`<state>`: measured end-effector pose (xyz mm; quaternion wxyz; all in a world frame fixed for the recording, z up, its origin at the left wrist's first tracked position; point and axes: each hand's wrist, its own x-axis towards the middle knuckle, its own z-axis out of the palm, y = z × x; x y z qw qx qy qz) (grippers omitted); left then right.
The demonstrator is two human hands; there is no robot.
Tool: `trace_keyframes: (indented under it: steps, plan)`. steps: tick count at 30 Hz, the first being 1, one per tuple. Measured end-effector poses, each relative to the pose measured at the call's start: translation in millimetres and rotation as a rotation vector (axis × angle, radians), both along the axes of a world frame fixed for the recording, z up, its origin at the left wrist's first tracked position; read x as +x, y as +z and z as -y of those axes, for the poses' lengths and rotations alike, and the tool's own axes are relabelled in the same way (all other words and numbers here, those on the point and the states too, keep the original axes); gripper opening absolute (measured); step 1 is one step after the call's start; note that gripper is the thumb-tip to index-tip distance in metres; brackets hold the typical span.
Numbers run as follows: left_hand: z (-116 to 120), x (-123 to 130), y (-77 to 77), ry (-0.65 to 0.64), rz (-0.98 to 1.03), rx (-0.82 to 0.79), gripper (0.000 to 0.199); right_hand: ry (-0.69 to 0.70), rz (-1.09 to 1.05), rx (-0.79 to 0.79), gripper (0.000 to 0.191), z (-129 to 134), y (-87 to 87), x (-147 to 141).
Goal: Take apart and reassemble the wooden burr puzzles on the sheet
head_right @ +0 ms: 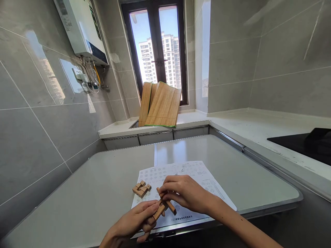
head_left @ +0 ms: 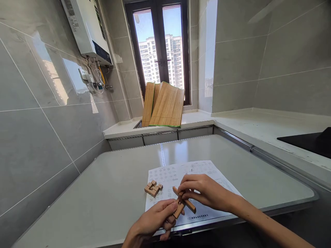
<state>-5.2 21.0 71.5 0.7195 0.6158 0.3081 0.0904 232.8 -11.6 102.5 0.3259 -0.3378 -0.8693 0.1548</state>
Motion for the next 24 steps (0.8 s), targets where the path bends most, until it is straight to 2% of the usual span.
trace_keyframes:
  steps: [7, 12, 24]
  plan:
    - [4.2, 0.1, 15.8, -0.083, -0.076, 0.159, 0.048, -0.002, -0.029, 0.004, 0.024, 6.9, -6.7, -1.4]
    - [5.2, 2.9, 17.9, -0.11, -0.053, 0.159, 0.048, -0.008, -0.078, -0.045, 0.02, 14.6, -4.2, -0.4]
    - [11.2, 2.1, 29.9, -0.252, -0.164, 0.166, 0.046, 0.07, -0.102, -0.113, 0.016, 35.9, 2.1, 1.7]
